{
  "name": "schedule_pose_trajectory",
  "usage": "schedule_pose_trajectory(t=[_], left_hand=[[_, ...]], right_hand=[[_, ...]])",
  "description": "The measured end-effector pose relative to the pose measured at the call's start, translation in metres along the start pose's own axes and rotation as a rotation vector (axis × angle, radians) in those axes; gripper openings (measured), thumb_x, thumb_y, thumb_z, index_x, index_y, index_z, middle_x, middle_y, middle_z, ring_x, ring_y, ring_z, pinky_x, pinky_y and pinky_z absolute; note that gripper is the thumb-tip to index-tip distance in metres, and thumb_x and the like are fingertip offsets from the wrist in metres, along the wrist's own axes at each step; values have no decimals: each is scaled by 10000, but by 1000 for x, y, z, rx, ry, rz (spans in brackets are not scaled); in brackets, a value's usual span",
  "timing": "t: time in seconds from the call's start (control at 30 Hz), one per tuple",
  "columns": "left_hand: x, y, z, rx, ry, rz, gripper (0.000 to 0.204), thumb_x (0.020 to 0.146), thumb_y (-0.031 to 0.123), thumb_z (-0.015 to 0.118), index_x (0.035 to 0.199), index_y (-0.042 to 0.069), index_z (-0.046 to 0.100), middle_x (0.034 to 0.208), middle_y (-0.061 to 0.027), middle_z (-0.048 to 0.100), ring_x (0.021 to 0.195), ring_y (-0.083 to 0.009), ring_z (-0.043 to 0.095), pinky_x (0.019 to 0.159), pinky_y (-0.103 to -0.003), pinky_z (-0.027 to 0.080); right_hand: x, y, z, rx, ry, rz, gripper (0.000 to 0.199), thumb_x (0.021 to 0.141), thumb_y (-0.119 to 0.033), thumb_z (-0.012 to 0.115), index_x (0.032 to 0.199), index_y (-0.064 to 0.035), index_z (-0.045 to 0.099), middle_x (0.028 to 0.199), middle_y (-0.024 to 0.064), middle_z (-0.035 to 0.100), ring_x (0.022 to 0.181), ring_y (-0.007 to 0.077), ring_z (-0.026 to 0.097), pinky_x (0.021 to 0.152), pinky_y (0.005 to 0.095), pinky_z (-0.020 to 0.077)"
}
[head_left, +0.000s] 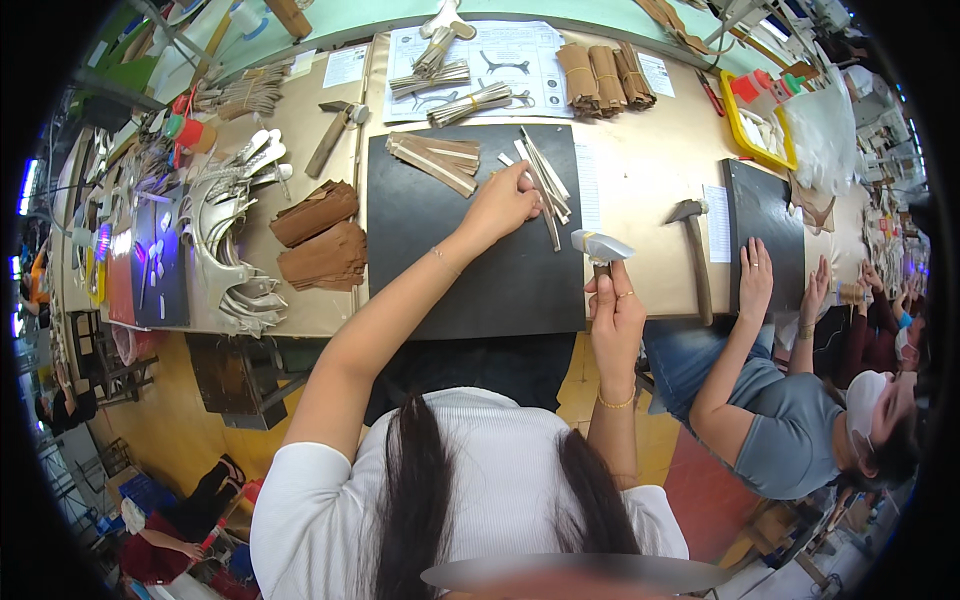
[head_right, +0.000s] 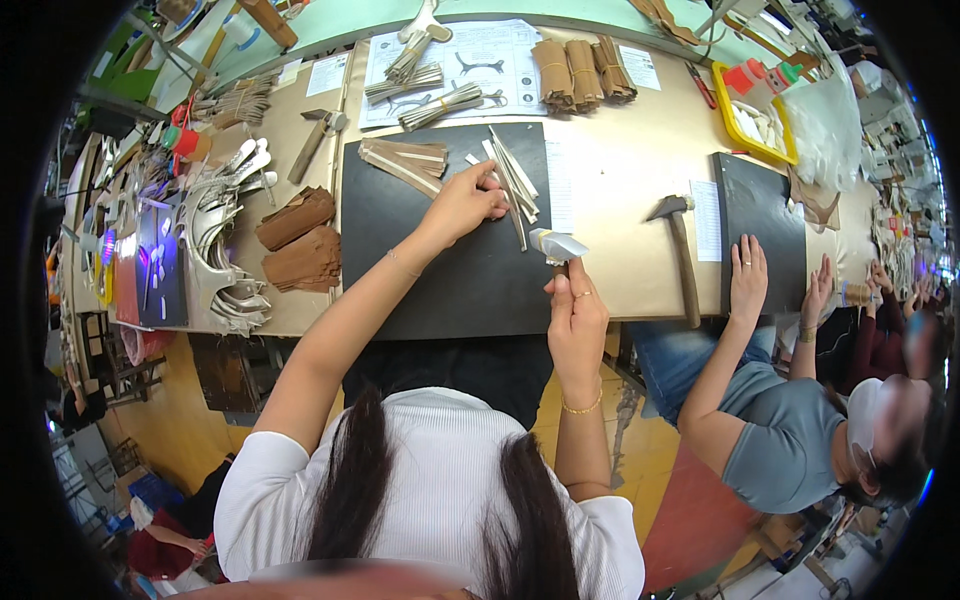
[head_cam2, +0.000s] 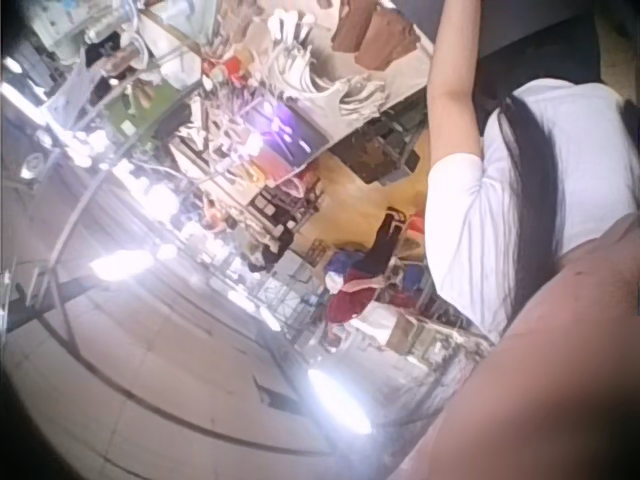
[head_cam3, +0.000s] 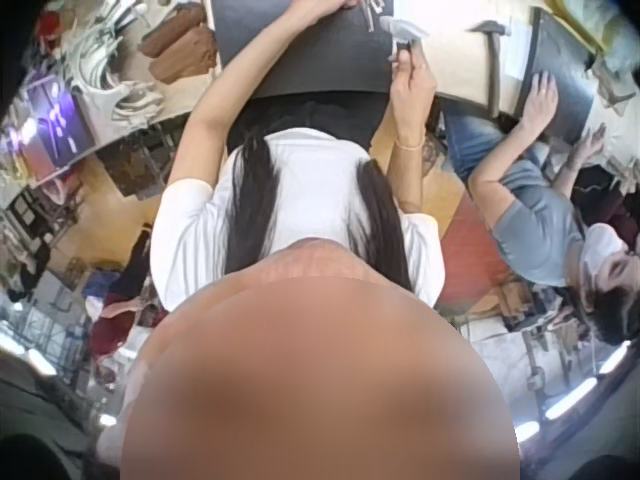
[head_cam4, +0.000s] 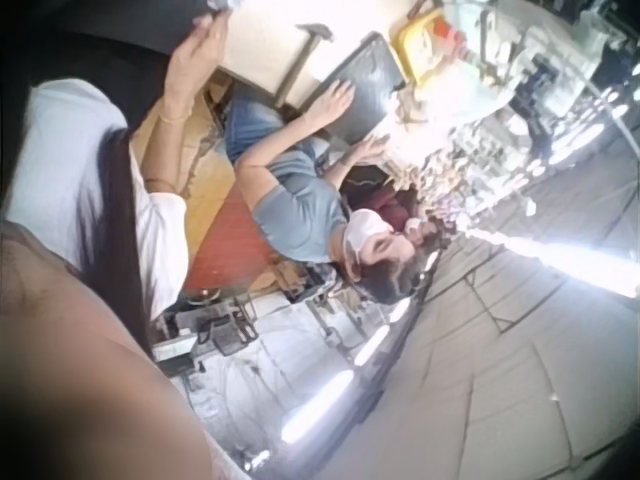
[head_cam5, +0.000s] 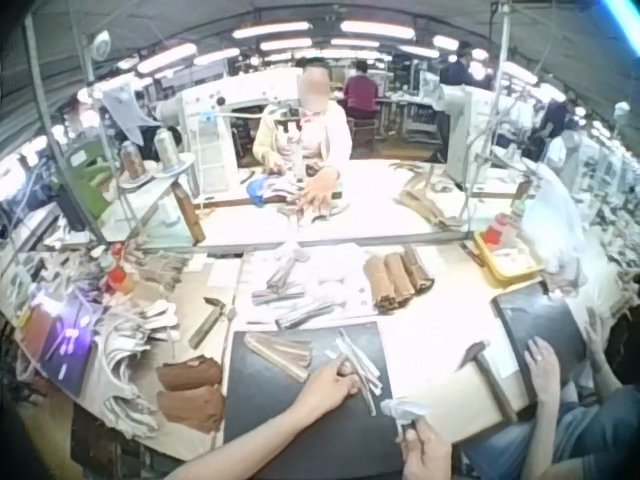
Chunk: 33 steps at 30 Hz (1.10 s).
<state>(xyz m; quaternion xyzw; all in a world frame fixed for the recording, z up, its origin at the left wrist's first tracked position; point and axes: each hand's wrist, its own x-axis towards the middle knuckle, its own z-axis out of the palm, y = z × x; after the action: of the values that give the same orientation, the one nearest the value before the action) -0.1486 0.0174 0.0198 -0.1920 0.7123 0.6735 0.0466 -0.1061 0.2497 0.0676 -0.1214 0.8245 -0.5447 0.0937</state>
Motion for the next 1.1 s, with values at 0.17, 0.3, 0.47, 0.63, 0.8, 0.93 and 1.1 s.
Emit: schedule_pose_trajectory(t=[0.17, 0.3, 0.47, 0.63, 0.8, 0.93, 1.1], left_hand=[[12, 7, 4, 50, 89, 31, 416, 949, 15, 568, 1341, -95, 481, 1085, -153, 613, 854, -202, 711, 743, -294, 592], [8, 8, -14, 656, 261, 450, 204, 909, 19, 630, 1111, -16, 634, 1022, -153, 603, 891, -295, 658, 787, -408, 532], [15, 21, -27, 845, 35, 655, 158, 848, 57, 710, 1004, 34, 703, 1030, -128, 598, 973, -352, 604, 870, -441, 496], [16, 27, -8, 1004, -229, 792, 187, 815, 119, 754, 992, 81, 705, 1037, -108, 601, 1019, -314, 599, 877, -431, 478], [22, 26, 6, 1101, -278, 813, 160, 798, 128, 766, 939, 99, 696, 1025, -91, 617, 1027, -290, 598, 882, -414, 464], [31, 38, 3, 935, -383, 827, 96, 797, 85, 751, 872, 70, 694, 954, -78, 636, 972, -291, 621, 849, -432, 482], [40, 69, -8, 533, -274, 764, 81, 829, 98, 741, 880, 45, 708, 928, -88, 687, 839, -245, 677, 769, -361, 531]], right_hand=[[-7, 8, -10, -53, 43, 24, 402, 1064, -138, 498, 1440, 1, 526, 811, 79, 624, 647, 129, 525, 619, 291, 467], [-10, 14, -13, -50, 55, 27, 397, 1061, -135, 502, 1429, 10, 533, 813, 83, 629, 645, 136, 526, 622, 290, 470], [-9, 16, -9, -37, 27, 30, 391, 1057, -128, 510, 1419, 18, 540, 818, 92, 635, 656, 141, 543, 628, 290, 475], [-7, 18, -6, -41, 29, -39, 431, 1073, -159, 500, 1473, 4, 492, 814, 1, 598, 612, 44, 436, 540, 221, 389], [-10, 22, -10, -31, 44, -16, 429, 1071, -146, 503, 1472, 6, 491, 817, 5, 599, 609, 42, 435, 537, 219, 389], [-10, 21, -13, -33, 57, -15, 427, 1069, -133, 504, 1472, 5, 490, 817, 5, 595, 611, 39, 430, 535, 217, 381], [-9, 16, -14, -34, 56, 24, 409, 1063, -130, 500, 1446, 16, 511, 814, 61, 620, 615, 106, 490, 578, 267, 434]])
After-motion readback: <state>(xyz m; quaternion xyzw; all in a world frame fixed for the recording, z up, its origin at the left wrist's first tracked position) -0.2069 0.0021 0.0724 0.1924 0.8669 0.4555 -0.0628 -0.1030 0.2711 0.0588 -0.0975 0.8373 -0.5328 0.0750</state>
